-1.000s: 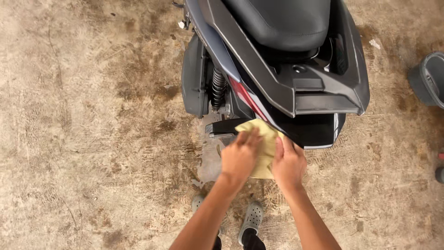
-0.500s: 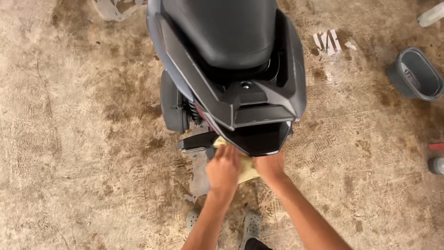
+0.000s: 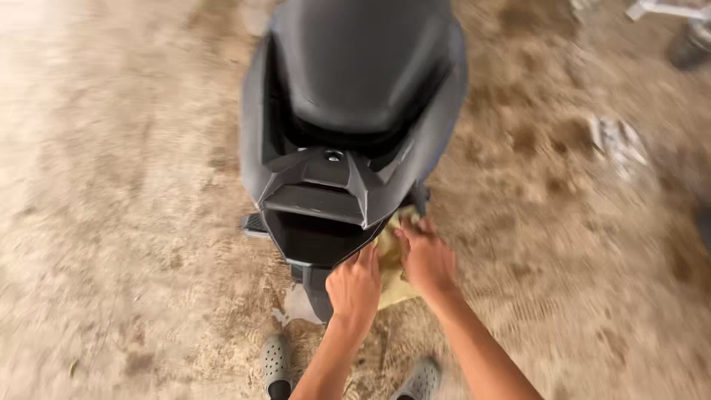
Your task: The person wipes the rear and side panels of a dark gray Honda Vario scooter using a yellow microfiber cloth. They clean the rear fender, taillight area, side fairings, and the floorboard area, moving systematically around the vehicle.
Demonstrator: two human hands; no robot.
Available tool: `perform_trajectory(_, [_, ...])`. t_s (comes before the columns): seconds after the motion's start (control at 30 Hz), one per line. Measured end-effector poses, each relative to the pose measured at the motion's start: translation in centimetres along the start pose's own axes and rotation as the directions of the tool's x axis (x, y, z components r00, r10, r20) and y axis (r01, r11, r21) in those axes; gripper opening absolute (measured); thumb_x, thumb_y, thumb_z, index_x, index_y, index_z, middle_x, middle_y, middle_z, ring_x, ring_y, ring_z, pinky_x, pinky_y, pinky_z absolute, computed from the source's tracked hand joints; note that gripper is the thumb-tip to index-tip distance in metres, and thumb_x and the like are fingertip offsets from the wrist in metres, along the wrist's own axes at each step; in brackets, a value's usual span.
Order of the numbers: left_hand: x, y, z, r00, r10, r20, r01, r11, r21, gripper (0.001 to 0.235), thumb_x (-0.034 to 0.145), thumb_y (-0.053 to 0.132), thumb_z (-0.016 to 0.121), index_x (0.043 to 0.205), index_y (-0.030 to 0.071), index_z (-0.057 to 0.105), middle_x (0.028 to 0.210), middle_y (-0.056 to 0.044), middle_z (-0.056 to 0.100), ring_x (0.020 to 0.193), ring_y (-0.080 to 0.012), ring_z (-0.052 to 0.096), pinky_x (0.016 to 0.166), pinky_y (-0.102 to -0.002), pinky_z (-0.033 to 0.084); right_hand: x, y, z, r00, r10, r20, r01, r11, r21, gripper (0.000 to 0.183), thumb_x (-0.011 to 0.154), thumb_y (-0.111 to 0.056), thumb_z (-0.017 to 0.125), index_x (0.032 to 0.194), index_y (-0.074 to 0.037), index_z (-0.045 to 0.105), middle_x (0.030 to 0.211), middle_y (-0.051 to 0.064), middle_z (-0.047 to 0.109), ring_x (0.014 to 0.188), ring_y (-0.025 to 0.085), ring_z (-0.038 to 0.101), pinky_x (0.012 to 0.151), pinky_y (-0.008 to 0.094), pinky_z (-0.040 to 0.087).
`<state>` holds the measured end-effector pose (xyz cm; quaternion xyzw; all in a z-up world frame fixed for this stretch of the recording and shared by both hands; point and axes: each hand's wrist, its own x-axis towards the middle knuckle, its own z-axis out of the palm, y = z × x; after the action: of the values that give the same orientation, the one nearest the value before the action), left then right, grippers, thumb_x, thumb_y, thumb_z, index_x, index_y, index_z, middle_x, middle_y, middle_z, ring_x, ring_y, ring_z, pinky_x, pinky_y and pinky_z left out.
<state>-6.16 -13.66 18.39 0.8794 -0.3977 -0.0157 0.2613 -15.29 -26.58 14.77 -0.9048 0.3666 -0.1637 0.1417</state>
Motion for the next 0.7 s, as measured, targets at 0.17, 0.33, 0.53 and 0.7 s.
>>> perform_trajectory(0.17, [-1.5, 3.3, 1.9, 0.980, -0.136, -0.142, 0.143, 0.989, 0.043, 0.027, 0.100, 0.023, 0.058, 0.118, 0.010, 0.074, 0.094, -0.017, 0.075, 0.065, -0.0390, 0.070, 0.054, -0.048, 0.054, -2.2, 1.3, 0.8, 0.996, 0.009, 0.093, -0.028, 0.978, 0.209, 0.023, 0.108, -0.022, 0.055, 0.121, -0.011, 0.070, 0.099, 0.009, 0.065, 0.065, 0.017, 0.066, 0.049, 0.028, 0.050])
perform_trajectory(0.33, [-7.0, 5.0, 0.0, 0.950, -0.265, -0.162, 0.248, 0.962, -0.119, 0.028, 0.097, 0.025, 0.063, 0.116, 0.010, 0.076, 0.096, -0.014, 0.076, 0.070, -0.0344, 0.073, 0.059, -0.043, 0.058, -4.7, 2.3, -1.8, 0.976, -0.219, 0.010, 0.207, 0.935, 0.288, 0.029, 0.101, -0.021, 0.060, 0.122, -0.004, 0.070, 0.098, 0.010, 0.063, 0.069, 0.017, 0.062, 0.051, 0.028, 0.053])
perform_trajectory(0.53, [-10.8, 8.7, -9.5, 0.927, -0.269, -0.263, 0.215, 0.953, -0.215, 0.025, 0.093, 0.019, 0.073, 0.115, 0.007, 0.077, 0.089, -0.009, 0.078, 0.059, -0.0190, 0.073, 0.049, -0.031, 0.057, -8.4, -0.9, -12.4, 0.980, -0.188, 0.064, 0.098, 0.737, 0.669, 0.038, 0.099, -0.017, 0.061, 0.132, 0.001, 0.066, 0.093, 0.010, 0.063, 0.062, 0.016, 0.058, 0.049, 0.028, 0.047])
perform_trajectory(0.7, [-8.1, 9.1, -15.4, 0.896, -0.259, -0.361, 0.205, 0.962, -0.180, 0.026, 0.092, 0.017, 0.073, 0.115, 0.007, 0.077, 0.081, -0.009, 0.073, 0.053, -0.0198, 0.067, 0.048, -0.034, 0.052, -6.6, -6.2, -16.0, 0.955, -0.153, -0.254, 0.285, 0.702, 0.652, 0.035, 0.106, -0.018, 0.061, 0.132, 0.003, 0.065, 0.099, 0.011, 0.066, 0.081, 0.020, 0.066, 0.069, 0.031, 0.052])
